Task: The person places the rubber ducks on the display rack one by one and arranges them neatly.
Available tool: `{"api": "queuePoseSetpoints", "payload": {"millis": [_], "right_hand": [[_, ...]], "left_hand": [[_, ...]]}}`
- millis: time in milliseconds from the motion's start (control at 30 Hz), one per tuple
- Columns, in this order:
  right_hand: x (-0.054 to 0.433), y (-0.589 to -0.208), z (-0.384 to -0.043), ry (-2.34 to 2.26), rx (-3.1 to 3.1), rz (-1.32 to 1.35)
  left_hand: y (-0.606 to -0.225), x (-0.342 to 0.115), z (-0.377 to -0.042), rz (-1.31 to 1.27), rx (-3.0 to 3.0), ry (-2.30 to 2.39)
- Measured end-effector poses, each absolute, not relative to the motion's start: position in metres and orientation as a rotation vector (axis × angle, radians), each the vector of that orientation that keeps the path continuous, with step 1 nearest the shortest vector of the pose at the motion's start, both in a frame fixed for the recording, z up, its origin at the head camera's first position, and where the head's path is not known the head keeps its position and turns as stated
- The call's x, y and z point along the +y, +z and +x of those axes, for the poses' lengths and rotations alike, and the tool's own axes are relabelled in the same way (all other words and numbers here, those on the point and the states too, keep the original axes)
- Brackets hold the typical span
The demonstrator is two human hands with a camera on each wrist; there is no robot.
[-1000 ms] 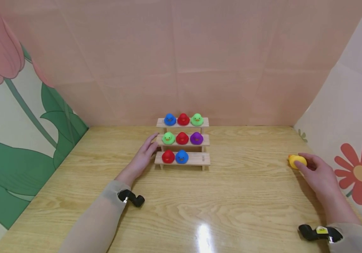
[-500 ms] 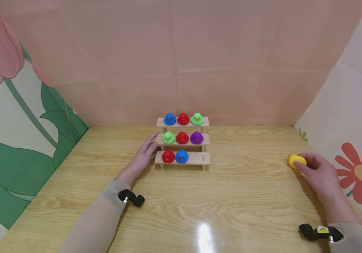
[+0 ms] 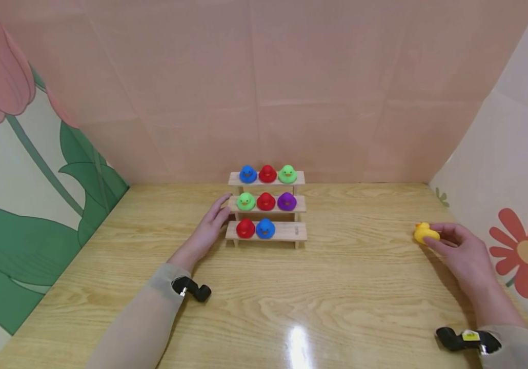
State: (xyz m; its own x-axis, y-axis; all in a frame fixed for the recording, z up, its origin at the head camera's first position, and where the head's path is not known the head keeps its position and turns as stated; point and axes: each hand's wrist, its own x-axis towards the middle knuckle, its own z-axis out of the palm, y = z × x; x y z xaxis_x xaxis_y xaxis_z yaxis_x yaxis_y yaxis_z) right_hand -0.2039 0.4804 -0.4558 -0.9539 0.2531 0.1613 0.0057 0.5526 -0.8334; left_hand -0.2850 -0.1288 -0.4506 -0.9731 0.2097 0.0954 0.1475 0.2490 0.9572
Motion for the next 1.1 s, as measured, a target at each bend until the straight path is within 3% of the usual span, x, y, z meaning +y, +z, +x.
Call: {"api": "queuePoseSetpoints", "payload": {"millis": [900,1100], "right_hand": [[0.4845,-0.4541,-0.1967,1.236,-2.634,-0.321],[0.4845,-0.454,-0.1968,1.235,-2.682,-0.193]], "left_hand": [[-0.4515,-0.1278,-0.285,0.341,2.44,1.873],[-0.4514,-0.1276,-0.2855,0.344,2.434,1.884]]}}
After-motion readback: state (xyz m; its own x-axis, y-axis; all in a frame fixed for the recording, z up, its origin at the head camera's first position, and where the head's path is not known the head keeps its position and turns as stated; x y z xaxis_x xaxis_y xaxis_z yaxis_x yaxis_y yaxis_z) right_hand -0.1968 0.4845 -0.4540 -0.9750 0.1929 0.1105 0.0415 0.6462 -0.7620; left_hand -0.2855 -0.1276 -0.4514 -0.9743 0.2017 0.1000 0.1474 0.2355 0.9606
